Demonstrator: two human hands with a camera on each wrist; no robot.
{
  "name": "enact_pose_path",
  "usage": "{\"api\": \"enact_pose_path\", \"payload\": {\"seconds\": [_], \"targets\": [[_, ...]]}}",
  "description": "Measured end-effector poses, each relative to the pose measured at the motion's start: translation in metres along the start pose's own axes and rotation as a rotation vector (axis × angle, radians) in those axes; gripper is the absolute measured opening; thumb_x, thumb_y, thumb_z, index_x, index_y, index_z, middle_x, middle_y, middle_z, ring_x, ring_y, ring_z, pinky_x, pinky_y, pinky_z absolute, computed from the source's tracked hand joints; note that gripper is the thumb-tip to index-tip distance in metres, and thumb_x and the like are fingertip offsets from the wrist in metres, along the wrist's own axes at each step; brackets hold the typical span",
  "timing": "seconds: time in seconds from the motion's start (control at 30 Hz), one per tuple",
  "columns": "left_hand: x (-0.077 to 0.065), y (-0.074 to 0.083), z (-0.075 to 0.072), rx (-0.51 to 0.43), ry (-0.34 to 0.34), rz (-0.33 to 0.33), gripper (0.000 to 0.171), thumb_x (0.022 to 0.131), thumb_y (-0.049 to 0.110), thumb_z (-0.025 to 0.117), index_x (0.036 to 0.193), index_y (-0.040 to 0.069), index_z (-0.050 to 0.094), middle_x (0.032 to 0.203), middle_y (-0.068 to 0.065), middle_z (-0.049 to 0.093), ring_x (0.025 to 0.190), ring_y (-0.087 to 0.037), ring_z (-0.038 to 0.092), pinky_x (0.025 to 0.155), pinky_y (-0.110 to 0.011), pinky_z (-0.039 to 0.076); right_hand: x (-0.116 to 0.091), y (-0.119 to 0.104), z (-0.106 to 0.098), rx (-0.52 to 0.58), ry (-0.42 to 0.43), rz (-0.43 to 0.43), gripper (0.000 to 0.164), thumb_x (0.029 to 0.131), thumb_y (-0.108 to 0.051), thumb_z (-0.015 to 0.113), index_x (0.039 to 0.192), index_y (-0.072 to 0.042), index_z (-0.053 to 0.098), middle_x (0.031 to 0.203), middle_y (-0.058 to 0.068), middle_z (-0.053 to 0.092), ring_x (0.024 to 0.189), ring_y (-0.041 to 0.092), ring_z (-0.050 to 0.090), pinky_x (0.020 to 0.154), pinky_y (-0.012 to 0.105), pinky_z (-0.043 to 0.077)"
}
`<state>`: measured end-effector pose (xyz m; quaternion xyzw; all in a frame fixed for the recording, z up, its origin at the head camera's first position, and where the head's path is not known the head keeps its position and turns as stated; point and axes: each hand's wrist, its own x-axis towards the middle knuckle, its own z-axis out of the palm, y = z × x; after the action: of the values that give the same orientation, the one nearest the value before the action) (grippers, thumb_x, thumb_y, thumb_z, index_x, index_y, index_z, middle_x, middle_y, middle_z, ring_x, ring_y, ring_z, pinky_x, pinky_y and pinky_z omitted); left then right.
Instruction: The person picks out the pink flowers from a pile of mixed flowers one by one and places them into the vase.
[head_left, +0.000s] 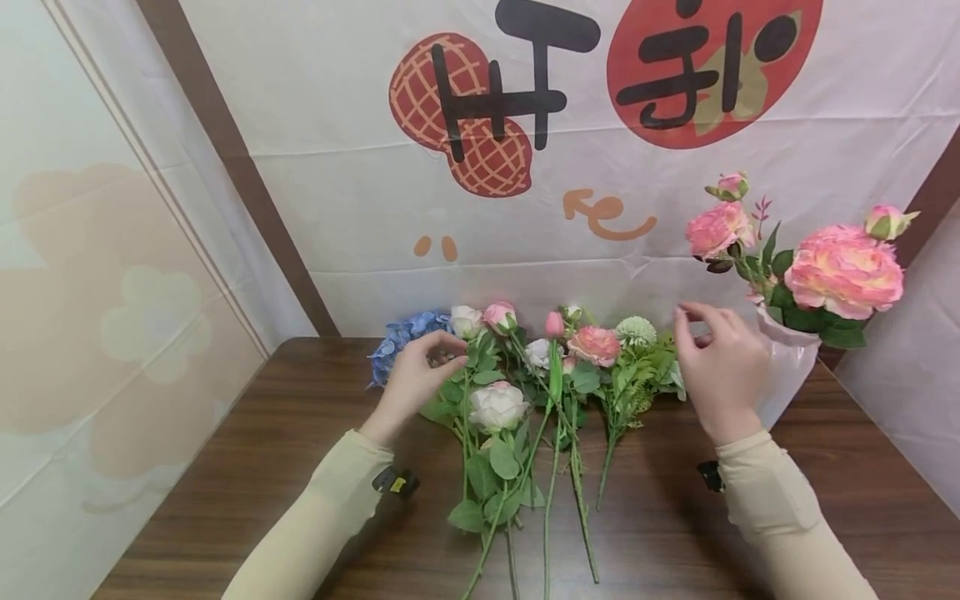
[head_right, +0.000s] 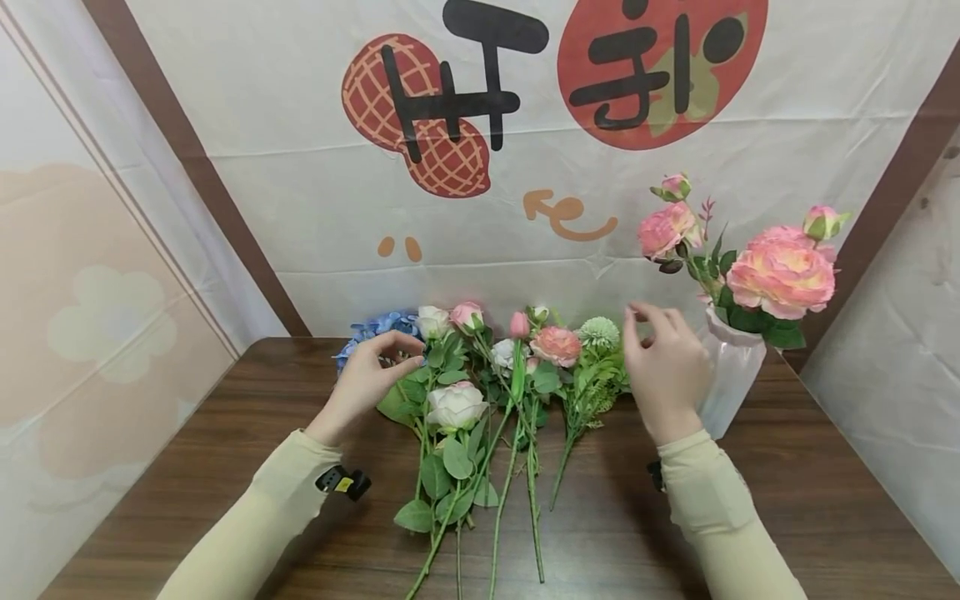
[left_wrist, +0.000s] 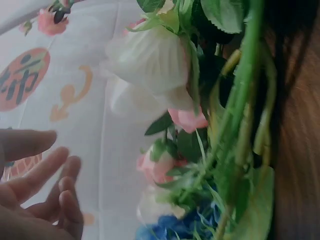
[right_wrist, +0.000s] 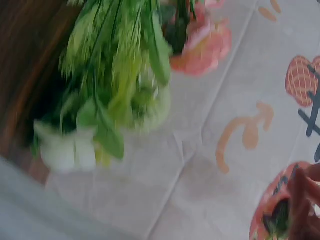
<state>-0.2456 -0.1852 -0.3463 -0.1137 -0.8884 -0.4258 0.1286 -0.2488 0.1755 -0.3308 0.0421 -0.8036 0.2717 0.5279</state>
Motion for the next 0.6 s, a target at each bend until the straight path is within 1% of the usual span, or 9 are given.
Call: {"api": "enact_pose_path", "payload": {"seconds": [0.03, 0.1, 0.17, 0.23, 0.33, 0.43, 0.53, 0.6], "targets": [[0.002, 0.002, 0.002, 0.02, -0.031, 0.003, 0.021, 0.086, 0.02, 0.07, 0.105, 0.013, 0.068, 0.1, -0.001, 0.069, 0.083, -0.017, 0.06, 0.067, -0.031, 0.049, -0.002, -0.001, 0.003, -0.014, -0.047, 0.003, 0.02, 0.087, -0.026, 0.065, 0.095, -0.011, 0.075, 0.083, 0.012, 0.072, 0.058, 0.026, 0.066, 0.054, 0.037, 0.039], [0.006, 0.005, 0.007, 0.051, -0.089, 0.012, 0.021, 0.087, 0.02, 0.069, 0.106, 0.013, 0.068, 0.099, -0.001, 0.069, 0.083, -0.017, 0.061, 0.069, -0.031, 0.049, -0.007, -0.004, 0.009, -0.032, -0.125, 0.021, 0.019, 0.087, -0.027, 0.065, 0.093, -0.011, 0.075, 0.08, 0.012, 0.071, 0.059, 0.027, 0.066, 0.052, 0.045, 0.04], [0.009, 0.009, 0.01, 0.074, -0.139, 0.021, 0.019, 0.087, 0.02, 0.069, 0.104, 0.014, 0.069, 0.098, -0.001, 0.069, 0.083, -0.016, 0.061, 0.07, -0.031, 0.05, -0.011, -0.007, 0.015, -0.049, -0.191, 0.041, 0.02, 0.088, -0.028, 0.064, 0.092, -0.011, 0.075, 0.078, 0.011, 0.071, 0.059, 0.028, 0.066, 0.048, 0.046, 0.041], [0.012, 0.012, 0.014, 0.096, -0.173, 0.029, 0.015, 0.086, 0.02, 0.069, 0.1, 0.015, 0.07, 0.096, 0.001, 0.069, 0.082, -0.014, 0.06, 0.072, -0.031, 0.05, -0.015, -0.01, 0.021, -0.061, -0.232, 0.058, 0.021, 0.089, -0.03, 0.063, 0.092, -0.012, 0.075, 0.078, 0.01, 0.071, 0.058, 0.029, 0.064, 0.044, 0.048, 0.04], [0.015, 0.019, 0.021, 0.115, -0.213, 0.042, 0.008, 0.086, 0.018, 0.069, 0.093, 0.017, 0.071, 0.092, 0.003, 0.069, 0.079, -0.012, 0.06, 0.071, -0.031, 0.049, -0.019, -0.014, 0.029, -0.058, -0.266, 0.065, 0.023, 0.089, -0.031, 0.062, 0.091, -0.012, 0.075, 0.08, 0.009, 0.072, 0.055, 0.03, 0.062, 0.042, 0.047, 0.039], [0.02, 0.026, 0.029, 0.115, -0.246, 0.048, 0.006, 0.085, 0.018, 0.07, 0.091, 0.017, 0.071, 0.09, 0.004, 0.069, 0.077, -0.011, 0.061, 0.072, -0.029, 0.05, -0.022, -0.015, 0.036, -0.05, -0.279, 0.073, 0.022, 0.089, -0.03, 0.062, 0.089, -0.013, 0.075, 0.08, 0.007, 0.073, 0.052, 0.029, 0.059, 0.041, 0.046, 0.039], [0.029, 0.033, 0.036, 0.105, -0.284, 0.035, 0.007, 0.085, 0.016, 0.069, 0.091, 0.014, 0.071, 0.089, 0.001, 0.068, 0.079, -0.012, 0.062, 0.074, -0.029, 0.051, -0.024, -0.017, 0.042, -0.043, -0.295, 0.078, 0.021, 0.089, -0.031, 0.062, 0.088, -0.014, 0.075, 0.081, 0.007, 0.073, 0.051, 0.029, 0.058, 0.04, 0.044, 0.038], [0.037, 0.036, 0.041, 0.124, -0.312, 0.025, 0.007, 0.085, 0.015, 0.069, 0.091, 0.012, 0.071, 0.089, 0.0, 0.069, 0.081, -0.014, 0.063, 0.076, -0.03, 0.051, -0.025, -0.02, 0.045, -0.037, -0.308, 0.077, 0.021, 0.089, -0.031, 0.062, 0.088, -0.014, 0.075, 0.081, 0.006, 0.073, 0.051, 0.028, 0.058, 0.039, 0.042, 0.037]]}}
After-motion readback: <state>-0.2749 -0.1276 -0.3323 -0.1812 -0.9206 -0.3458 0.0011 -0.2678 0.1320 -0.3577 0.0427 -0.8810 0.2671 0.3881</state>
